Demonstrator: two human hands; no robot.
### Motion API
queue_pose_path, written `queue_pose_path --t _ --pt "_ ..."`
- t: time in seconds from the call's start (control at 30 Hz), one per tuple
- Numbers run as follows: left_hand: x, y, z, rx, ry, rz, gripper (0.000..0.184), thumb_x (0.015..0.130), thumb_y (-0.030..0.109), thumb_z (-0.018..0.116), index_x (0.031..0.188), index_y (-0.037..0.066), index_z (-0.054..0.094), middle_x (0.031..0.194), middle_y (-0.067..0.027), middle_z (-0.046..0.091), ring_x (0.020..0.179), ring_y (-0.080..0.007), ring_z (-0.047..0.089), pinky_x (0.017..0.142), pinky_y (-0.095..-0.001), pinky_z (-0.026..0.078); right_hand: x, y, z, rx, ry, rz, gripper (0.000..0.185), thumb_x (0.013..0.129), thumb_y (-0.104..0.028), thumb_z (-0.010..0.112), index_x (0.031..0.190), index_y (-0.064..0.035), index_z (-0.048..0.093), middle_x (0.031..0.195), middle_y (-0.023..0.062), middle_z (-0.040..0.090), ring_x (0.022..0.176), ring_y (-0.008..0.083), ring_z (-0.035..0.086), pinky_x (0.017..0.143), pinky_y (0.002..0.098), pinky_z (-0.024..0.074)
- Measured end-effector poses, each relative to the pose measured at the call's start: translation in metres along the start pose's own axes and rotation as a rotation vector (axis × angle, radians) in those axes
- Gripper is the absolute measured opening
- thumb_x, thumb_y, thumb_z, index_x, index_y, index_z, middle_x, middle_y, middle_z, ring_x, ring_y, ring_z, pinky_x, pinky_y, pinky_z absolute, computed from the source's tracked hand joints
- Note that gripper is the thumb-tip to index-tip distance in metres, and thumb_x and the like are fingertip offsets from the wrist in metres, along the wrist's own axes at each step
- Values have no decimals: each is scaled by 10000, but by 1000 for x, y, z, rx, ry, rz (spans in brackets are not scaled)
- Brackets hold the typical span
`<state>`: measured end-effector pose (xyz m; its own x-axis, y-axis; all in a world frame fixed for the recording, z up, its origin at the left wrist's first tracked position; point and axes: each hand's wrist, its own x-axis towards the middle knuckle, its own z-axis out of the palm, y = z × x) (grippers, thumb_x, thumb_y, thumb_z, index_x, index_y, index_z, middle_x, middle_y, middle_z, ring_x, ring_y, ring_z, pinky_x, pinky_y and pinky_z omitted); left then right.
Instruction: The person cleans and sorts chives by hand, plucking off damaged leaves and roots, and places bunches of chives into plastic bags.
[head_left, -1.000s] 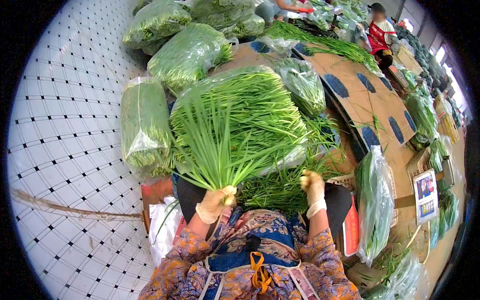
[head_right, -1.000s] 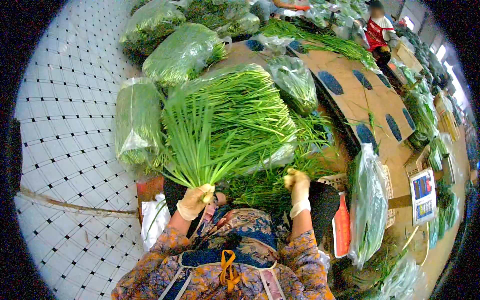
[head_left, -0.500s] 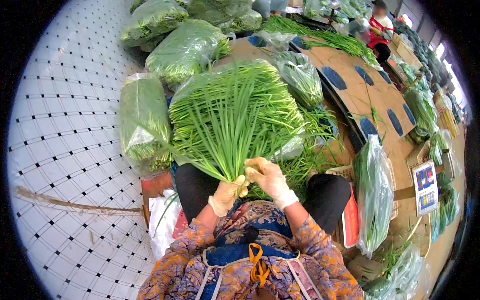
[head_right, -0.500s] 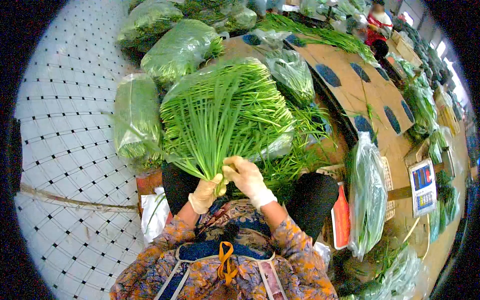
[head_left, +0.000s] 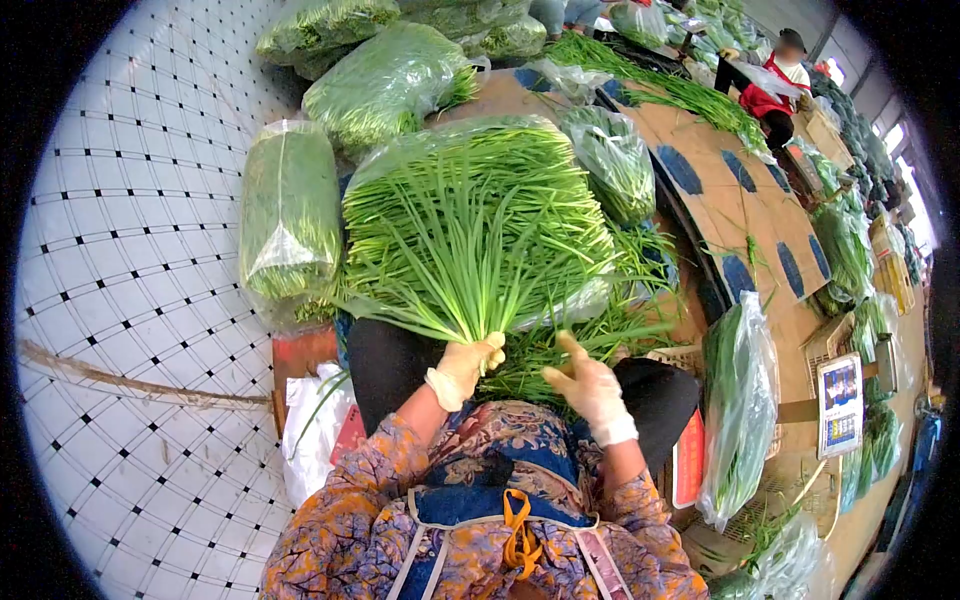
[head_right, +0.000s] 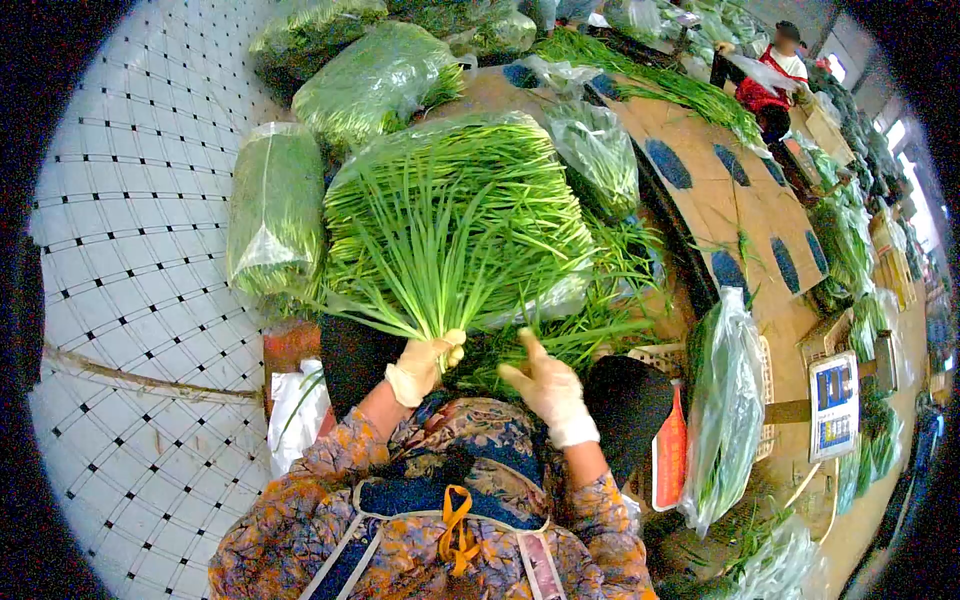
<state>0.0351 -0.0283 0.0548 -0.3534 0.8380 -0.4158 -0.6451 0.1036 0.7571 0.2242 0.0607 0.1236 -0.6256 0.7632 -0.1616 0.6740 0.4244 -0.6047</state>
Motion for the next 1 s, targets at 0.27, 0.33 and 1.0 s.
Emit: queue_pose_path --t 0.27,0.33,1.0 --pt "-9 -11 12 -104 -162 -42 282 832 235 594 1065 96 516 798 -23 580 632 -128 545 517 -245 433 49 -18 59 673 89 -208 136 815 -87 574 920 -5 553 690 71 569 587 142 553 532 273 446" --pt "-7 -14 5 358 -183 355 270 842 239 578 1061 92 519 805 -28 581 659 -137 552 536 -254 449 32 -28 49 432 180 -516 106 818 -80 574 889 -2 565 713 61 564 624 127 566 567 262 470" --pt "-9 -26 69 1598 -229 349 275 733 63 479 988 -24 530 842 -225 581 739 -395 569 628 -457 460 30 6 59 1493 119 19 520 786 -308 640 1178 -38 431 1105 131 549 994 220 539 841 352 443"
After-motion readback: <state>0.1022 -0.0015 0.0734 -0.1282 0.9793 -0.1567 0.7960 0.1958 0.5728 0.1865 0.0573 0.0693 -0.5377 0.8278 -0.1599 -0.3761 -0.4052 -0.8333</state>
